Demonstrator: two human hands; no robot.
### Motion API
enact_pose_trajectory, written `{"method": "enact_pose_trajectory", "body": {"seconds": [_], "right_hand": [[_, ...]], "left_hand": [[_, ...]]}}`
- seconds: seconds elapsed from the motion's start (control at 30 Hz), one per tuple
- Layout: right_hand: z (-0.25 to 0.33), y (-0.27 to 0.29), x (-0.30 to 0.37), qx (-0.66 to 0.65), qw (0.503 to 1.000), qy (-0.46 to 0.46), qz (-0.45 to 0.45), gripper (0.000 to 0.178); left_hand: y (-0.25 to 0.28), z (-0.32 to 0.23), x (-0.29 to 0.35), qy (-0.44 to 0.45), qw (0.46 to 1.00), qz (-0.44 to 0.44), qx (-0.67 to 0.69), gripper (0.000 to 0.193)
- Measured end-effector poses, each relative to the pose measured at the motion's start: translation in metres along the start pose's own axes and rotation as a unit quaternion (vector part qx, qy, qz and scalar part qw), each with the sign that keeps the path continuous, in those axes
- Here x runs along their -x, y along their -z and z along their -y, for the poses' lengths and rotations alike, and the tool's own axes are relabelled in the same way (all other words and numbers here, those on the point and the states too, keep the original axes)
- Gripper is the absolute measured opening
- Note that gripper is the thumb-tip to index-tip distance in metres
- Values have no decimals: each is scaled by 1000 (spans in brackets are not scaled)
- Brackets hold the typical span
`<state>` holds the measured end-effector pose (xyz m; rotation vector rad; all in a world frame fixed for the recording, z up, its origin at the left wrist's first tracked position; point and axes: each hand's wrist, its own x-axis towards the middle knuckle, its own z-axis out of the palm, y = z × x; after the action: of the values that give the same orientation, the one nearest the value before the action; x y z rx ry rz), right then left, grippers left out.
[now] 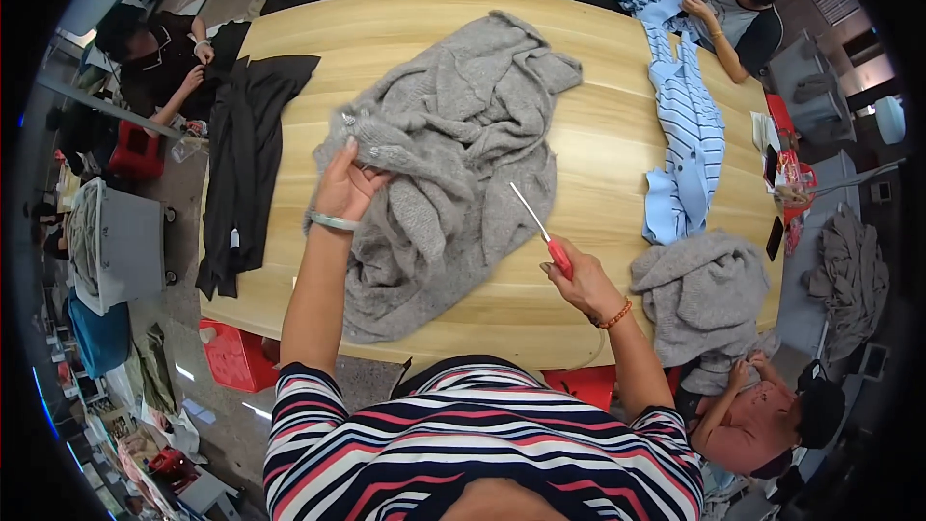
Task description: Trimming loose threads from garments using a pair of thread snips at a factory workbench.
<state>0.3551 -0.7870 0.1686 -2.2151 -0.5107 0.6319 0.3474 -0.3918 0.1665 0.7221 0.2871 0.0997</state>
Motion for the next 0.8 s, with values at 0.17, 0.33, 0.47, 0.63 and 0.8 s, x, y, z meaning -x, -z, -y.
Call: {"method": "enact_pose_trajectory", "body": {"seconds": [0.17, 0.33, 0.47, 0.63, 0.8], "right_hand": [[42, 14, 2, 67, 987, 2, 143, 45], [75, 20, -23, 108, 981, 35, 156, 42], [84, 13, -50, 148, 974, 59, 160, 40], [69, 6, -44, 181, 958, 59, 217, 39], [50, 1, -31, 97, 969, 78, 212, 44]], "left_hand": [[37, 68, -6, 30, 996, -81, 37, 24], [20, 119, -8, 30, 997, -41, -60, 14], [37, 144, -6, 9, 992, -3, -124, 18], [48, 149, 21, 55, 990, -60, -113, 22], [45, 128, 64, 143, 974, -42, -172, 23]]}}
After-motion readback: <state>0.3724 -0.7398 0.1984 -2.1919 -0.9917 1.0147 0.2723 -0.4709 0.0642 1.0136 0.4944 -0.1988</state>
